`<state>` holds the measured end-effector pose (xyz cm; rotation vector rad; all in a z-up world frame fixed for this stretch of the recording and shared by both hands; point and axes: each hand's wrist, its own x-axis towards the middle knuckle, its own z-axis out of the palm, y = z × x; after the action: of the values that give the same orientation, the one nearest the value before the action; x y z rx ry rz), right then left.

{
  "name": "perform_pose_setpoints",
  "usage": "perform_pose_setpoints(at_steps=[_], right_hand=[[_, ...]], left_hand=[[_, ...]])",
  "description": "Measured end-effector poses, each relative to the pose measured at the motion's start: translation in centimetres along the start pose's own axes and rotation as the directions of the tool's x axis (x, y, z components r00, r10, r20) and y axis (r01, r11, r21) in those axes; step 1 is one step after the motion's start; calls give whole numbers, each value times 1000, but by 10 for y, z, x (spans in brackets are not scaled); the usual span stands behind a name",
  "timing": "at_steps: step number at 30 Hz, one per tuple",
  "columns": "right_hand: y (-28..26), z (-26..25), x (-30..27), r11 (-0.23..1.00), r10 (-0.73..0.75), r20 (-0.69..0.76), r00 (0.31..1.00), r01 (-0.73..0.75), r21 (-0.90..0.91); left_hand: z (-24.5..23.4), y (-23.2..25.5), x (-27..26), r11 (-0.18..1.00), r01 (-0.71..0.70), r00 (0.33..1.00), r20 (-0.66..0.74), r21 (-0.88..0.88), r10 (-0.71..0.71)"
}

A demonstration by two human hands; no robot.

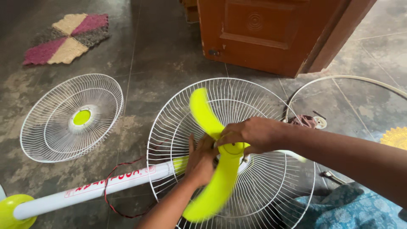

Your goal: The person attaches a yellow fan blade to the motor hub of a disassembled electric fan, aligns it, and secures it with a white plastic nut. The person then places the front wire cage over the blade assembly.

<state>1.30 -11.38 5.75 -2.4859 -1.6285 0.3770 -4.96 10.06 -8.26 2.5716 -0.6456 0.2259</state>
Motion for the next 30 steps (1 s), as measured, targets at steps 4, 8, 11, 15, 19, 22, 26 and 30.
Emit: perform_pose_setpoints(at_steps=[4, 8, 11, 15, 19, 22, 26, 30], right_hand=[[-11, -8, 0, 997, 66, 60, 996, -63, -47], [-18, -6, 0, 988, 133, 85, 987, -125, -96], [-18, -6, -1, 962, 246, 163, 956, -219, -165], [-23, -3, -1, 981, 106, -103, 989, -121, -150], [-40, 14, 3, 847, 505, 121, 855, -464, -261], [-46, 15, 5, 715, 695, 119, 710, -662, -225], [-36, 13, -18, 859, 436, -205, 876, -473, -195], [-29, 30, -28, 948, -125, -219, 968, 51, -314]], left_hand=[[8, -5, -3, 843, -170, 975, -35, 511, 218], [-27, -15, -5, 964, -135, 988, -46, 228, 150], [-72, -26, -3, 930, 343, 938, 86, -127, -335], [-93, -12, -10, 978, 209, 854, -486, -7, -186], [-97, 6, -19, 955, 148, 749, -660, 255, 60], [-104, 14, -26, 867, 286, 685, -720, 407, 112], [-106, 2, -24, 827, 561, 660, -622, 33, -422], [-103, -40, -23, 840, 420, 729, -424, -343, -537]])
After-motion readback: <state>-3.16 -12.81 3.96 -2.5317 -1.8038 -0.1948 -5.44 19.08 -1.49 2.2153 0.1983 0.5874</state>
